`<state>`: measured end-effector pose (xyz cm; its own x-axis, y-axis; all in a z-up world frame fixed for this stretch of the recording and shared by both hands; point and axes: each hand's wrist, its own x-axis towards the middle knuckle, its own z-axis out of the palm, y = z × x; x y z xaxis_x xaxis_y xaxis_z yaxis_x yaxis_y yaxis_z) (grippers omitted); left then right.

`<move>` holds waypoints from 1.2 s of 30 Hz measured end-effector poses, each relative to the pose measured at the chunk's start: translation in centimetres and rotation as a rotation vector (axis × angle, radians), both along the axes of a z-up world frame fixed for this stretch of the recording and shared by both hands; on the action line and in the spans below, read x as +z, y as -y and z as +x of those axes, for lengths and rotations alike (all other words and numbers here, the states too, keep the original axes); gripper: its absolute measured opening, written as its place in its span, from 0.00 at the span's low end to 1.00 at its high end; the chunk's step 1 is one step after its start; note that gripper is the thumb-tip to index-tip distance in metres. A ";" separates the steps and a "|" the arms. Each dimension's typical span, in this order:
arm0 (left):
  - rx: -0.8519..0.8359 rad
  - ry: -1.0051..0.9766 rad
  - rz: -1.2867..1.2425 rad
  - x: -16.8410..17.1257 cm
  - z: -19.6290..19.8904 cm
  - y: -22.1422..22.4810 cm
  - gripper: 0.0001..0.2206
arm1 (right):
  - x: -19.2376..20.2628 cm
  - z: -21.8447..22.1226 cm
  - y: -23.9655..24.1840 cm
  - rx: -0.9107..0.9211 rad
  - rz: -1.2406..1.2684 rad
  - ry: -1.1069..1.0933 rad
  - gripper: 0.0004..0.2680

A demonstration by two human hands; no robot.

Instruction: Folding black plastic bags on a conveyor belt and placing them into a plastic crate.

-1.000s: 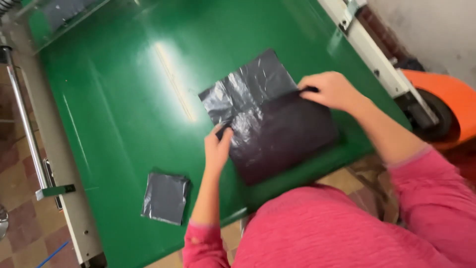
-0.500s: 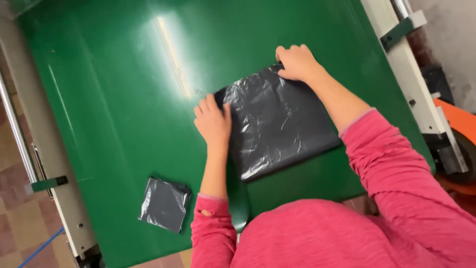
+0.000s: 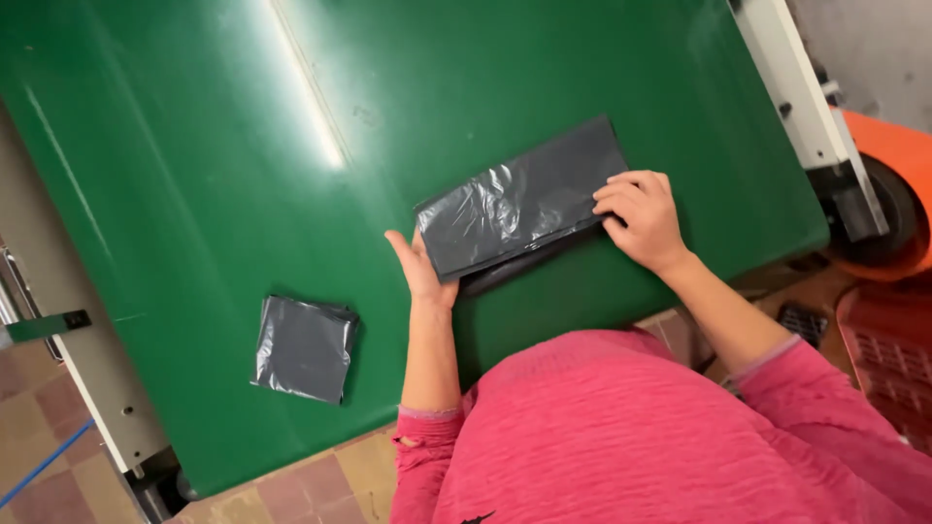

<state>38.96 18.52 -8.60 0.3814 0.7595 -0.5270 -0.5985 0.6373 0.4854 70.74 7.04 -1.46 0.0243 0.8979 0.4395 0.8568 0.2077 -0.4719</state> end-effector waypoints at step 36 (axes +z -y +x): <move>-1.182 -1.032 0.807 3.1 15.1 -6.2 0.27 | -4.4 -4.9 4.6 -0.388 -0.273 -2.208 0.13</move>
